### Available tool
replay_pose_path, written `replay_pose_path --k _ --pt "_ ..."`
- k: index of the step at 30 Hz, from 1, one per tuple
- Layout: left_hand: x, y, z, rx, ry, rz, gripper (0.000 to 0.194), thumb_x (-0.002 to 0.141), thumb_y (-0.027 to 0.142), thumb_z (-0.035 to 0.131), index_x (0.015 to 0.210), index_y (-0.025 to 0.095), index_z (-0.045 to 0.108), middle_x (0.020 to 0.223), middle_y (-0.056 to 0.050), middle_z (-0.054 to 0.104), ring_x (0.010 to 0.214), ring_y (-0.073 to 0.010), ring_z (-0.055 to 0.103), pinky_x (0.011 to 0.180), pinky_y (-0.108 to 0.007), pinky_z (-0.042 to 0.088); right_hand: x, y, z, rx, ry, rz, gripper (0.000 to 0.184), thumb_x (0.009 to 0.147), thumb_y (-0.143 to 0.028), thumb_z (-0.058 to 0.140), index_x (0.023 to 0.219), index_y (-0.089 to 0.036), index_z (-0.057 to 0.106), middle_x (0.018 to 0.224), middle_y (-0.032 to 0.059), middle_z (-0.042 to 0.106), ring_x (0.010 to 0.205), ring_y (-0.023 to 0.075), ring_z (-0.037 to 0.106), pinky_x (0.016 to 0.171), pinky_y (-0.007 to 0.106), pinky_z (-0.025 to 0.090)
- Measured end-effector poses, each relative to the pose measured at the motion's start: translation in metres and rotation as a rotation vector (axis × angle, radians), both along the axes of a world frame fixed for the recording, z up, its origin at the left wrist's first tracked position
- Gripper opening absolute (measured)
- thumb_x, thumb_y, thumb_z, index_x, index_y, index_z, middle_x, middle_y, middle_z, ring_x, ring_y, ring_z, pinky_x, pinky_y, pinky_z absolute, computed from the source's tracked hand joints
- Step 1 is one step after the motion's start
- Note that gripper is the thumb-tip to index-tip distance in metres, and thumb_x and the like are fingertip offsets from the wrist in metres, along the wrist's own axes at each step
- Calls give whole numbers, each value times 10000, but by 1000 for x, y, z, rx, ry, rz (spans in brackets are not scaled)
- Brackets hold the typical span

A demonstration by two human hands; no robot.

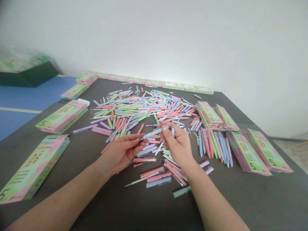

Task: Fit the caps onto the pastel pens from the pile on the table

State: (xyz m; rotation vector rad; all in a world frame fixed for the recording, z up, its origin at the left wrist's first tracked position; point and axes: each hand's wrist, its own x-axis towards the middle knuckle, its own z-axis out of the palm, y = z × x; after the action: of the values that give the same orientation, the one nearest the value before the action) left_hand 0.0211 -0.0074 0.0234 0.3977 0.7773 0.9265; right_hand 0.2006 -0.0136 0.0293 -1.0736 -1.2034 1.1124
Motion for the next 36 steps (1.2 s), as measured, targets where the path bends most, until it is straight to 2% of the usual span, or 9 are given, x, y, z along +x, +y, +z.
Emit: replay_pose_path --k 6,11,19,23,26,29,31,33,36 --pt "-2 1 -2 68 2 -20 235 853 -32 500 880 54 717 736 -106 731 593 -93 689 579 -123 581 0 2 3 -45 125 -2 210 839 -403 630 898 -202 622 570 -48 495 370 36 256 349 194 196" --pt "-4 0 -2 129 -22 -22 224 840 -25 521 866 59 727 710 -85 730 567 -79 676 566 -115 576 6 6 7 -41 232 -65 172 839 -353 609 853 -182 627 527 -51 472 364 29 219 332 165 160" --pt "-4 -1 -1 192 -20 -15 136 781 32 635 856 81 736 727 -73 727 593 -83 673 585 -125 572 0 7 1 -236 276 -4 207 811 -371 625 771 -173 581 491 -63 452 343 14 208 300 122 155" --pt "-8 4 -5 255 49 1 138 768 80 636 867 91 731 743 -66 706 592 -89 649 555 -155 551 2 9 1 -230 310 -6 188 800 -348 621 755 -172 571 474 -74 413 344 18 194 298 123 149" --pt "-8 3 -8 334 192 -39 155 773 145 602 865 118 724 703 -32 651 526 -80 573 457 -167 466 6 11 2 -223 344 -20 180 794 -326 609 720 -169 561 465 -80 378 340 20 191 293 127 140" --pt "-7 -1 -10 556 541 -145 236 812 164 498 876 158 725 642 6 591 449 -67 452 429 -181 359 8 13 3 -223 348 -45 189 797 -321 603 702 -164 558 475 -68 420 329 16 205 287 130 148" --pt "-5 -5 -10 808 791 -241 284 822 134 452 862 177 730 682 -6 612 532 -98 500 520 -208 392 7 13 3 -218 342 -51 187 793 -321 607 704 -164 558 478 -65 440 320 16 214 284 134 152" --pt "-3 -8 -11 1054 956 -351 297 831 108 439 846 181 726 777 -31 646 696 -143 575 656 -237 432 7 13 3 -214 345 -51 183 788 -319 612 707 -163 560 477 -64 448 314 15 221 282 135 152" --pt "1 -12 -16 1284 1107 -511 298 875 120 417 906 173 709 906 -60 658 811 -173 602 736 -267 442 6 14 3 -214 362 -44 182 789 -313 611 705 -157 567 467 -62 453 309 11 225 285 128 149"
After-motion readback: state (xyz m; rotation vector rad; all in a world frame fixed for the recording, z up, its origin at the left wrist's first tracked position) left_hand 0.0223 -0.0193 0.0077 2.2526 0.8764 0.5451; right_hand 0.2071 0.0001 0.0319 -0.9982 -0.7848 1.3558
